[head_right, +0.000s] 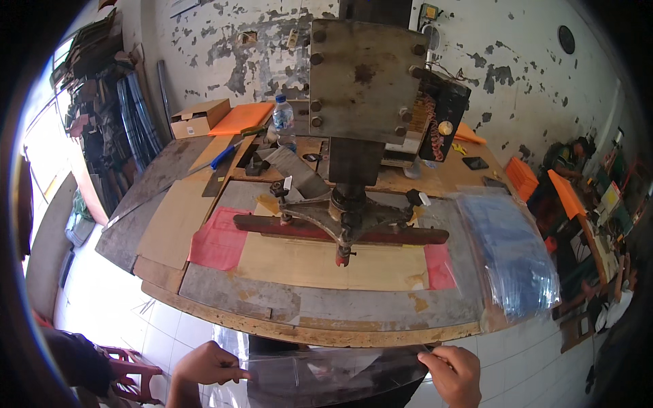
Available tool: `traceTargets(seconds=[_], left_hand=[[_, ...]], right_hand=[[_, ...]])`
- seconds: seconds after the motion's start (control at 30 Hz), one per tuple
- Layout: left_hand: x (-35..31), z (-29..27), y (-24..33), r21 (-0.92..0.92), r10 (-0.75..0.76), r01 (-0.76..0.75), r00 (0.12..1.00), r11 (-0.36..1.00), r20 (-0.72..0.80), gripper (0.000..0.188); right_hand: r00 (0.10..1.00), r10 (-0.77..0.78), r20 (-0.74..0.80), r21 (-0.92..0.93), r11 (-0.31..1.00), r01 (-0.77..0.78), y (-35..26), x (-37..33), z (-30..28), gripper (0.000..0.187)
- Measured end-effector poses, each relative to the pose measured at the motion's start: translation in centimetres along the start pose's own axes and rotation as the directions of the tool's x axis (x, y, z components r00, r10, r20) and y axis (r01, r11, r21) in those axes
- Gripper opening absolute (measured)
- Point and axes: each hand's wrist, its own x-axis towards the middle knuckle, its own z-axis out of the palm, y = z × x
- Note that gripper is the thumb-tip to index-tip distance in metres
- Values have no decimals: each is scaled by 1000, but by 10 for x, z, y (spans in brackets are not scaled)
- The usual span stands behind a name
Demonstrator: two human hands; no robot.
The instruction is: The person handles transparent plastic sheets by hand, unfolding, aligning, and positioning them on the work table beneath the press machine.
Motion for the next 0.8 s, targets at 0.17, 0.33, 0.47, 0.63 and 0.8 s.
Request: traceTargets(seconds=[0.17,0.33,0.47,0.63,0.8], left_hand=[[-1,-5,3,-128,253,-269,959,955,-127,25],[15,-5,1,-155,488,-510,858,846,-157,18],[26,5,0,-444,505,-550,833,708,-227,27],[51,36,-24,-673,621,-645,705,362,-341,31],[73,84,-30,-982,707,-186,690,-36,-156,29]], right_hand=[[974,-70,-216,-200,979,26,9,-14,1,32],[970,15,-244,-215,974,-69,19,-34,2,31],[960,79,-269,-205,969,-137,27,-32,-1,26],[964,138,-226,-182,966,-181,35,-32,-7,27],[960,276,52,-39,961,-275,15,-13,-12,27]])
